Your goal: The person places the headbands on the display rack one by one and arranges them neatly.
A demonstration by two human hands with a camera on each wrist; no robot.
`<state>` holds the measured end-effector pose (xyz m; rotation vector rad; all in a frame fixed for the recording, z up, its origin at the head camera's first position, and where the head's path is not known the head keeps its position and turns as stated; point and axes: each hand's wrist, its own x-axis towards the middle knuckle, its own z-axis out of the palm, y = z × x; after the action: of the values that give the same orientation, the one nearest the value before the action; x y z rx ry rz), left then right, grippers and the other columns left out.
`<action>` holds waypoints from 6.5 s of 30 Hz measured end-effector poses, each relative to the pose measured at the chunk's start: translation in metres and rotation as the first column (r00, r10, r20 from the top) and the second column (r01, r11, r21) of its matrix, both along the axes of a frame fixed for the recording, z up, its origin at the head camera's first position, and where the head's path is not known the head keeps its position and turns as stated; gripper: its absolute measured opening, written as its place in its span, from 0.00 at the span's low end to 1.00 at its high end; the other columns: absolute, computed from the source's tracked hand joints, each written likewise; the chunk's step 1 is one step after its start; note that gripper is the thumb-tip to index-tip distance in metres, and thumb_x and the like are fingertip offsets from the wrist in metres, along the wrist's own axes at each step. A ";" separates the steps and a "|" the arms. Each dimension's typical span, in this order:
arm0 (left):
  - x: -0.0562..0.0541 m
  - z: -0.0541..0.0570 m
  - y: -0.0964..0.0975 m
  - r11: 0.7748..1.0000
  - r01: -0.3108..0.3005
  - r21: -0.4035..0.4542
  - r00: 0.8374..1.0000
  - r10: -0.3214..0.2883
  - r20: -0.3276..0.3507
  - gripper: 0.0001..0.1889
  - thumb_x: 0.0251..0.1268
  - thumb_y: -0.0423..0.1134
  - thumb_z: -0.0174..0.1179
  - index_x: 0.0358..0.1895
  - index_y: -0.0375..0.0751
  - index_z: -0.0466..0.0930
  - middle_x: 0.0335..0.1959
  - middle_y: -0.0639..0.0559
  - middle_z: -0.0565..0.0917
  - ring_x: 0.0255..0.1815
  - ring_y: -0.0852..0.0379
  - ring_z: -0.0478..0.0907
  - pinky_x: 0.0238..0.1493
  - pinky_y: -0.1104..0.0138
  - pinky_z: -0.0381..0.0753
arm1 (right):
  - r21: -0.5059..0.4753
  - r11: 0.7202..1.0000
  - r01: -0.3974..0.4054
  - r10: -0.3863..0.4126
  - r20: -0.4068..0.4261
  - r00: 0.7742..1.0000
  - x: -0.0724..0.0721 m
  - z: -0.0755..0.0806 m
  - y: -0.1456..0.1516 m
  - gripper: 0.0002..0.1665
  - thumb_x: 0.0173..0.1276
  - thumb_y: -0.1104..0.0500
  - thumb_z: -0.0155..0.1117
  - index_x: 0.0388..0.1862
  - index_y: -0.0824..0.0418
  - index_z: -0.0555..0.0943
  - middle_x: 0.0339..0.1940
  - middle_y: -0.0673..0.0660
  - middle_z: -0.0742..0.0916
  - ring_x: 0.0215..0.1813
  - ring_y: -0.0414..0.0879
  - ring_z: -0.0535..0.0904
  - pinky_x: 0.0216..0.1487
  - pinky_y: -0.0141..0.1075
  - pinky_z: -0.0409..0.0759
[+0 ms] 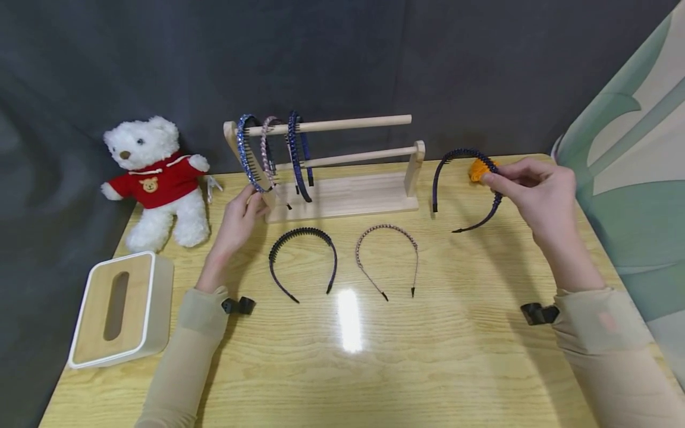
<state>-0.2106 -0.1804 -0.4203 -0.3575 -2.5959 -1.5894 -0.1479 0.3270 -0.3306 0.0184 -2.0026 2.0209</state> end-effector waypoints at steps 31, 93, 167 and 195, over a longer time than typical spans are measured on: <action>-0.002 -0.001 0.000 1.000 -0.006 -0.008 1.000 0.006 -0.019 0.23 0.92 0.36 0.42 0.81 0.32 0.66 0.74 0.31 0.74 0.66 0.33 0.81 0.64 0.56 0.88 | -0.077 0.994 0.075 -0.084 -0.126 0.988 -0.001 0.026 -0.016 0.12 0.57 0.79 0.81 0.40 0.81 0.88 0.32 0.58 0.92 0.31 0.45 0.88 0.40 0.26 0.91; -0.001 -0.001 -0.001 1.000 -0.002 -0.001 1.000 0.002 -0.001 0.24 0.92 0.38 0.41 0.80 0.33 0.67 0.72 0.32 0.77 0.68 0.35 0.80 0.64 0.56 0.88 | -0.064 0.983 0.171 -0.183 -0.291 0.939 -0.015 0.067 -0.046 0.16 0.53 0.75 0.85 0.36 0.83 0.87 0.31 0.59 0.89 0.26 0.44 0.81 0.29 0.24 0.82; 0.000 0.000 0.000 1.000 -0.014 -0.005 1.000 0.014 -0.009 0.23 0.92 0.36 0.43 0.80 0.33 0.68 0.73 0.32 0.76 0.64 0.33 0.82 0.63 0.55 0.89 | -0.068 0.997 0.042 -0.064 -0.359 0.931 -0.026 0.081 -0.123 0.12 0.54 0.77 0.82 0.34 0.81 0.87 0.28 0.57 0.89 0.28 0.44 0.82 0.30 0.28 0.77; -0.002 0.000 0.000 1.000 -0.004 0.007 1.000 0.004 0.000 0.24 0.92 0.37 0.42 0.81 0.35 0.66 0.76 0.34 0.73 0.67 0.33 0.80 0.64 0.55 0.88 | -0.041 0.999 -0.005 -0.010 -0.360 0.933 -0.042 0.065 -0.150 0.12 0.55 0.75 0.84 0.36 0.77 0.88 0.28 0.56 0.88 0.29 0.44 0.84 0.33 0.29 0.82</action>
<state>-0.2123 -0.1805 -0.4207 -0.3514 -2.5892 -1.5970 -0.1894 0.1773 -0.2658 0.3530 -1.7290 1.8920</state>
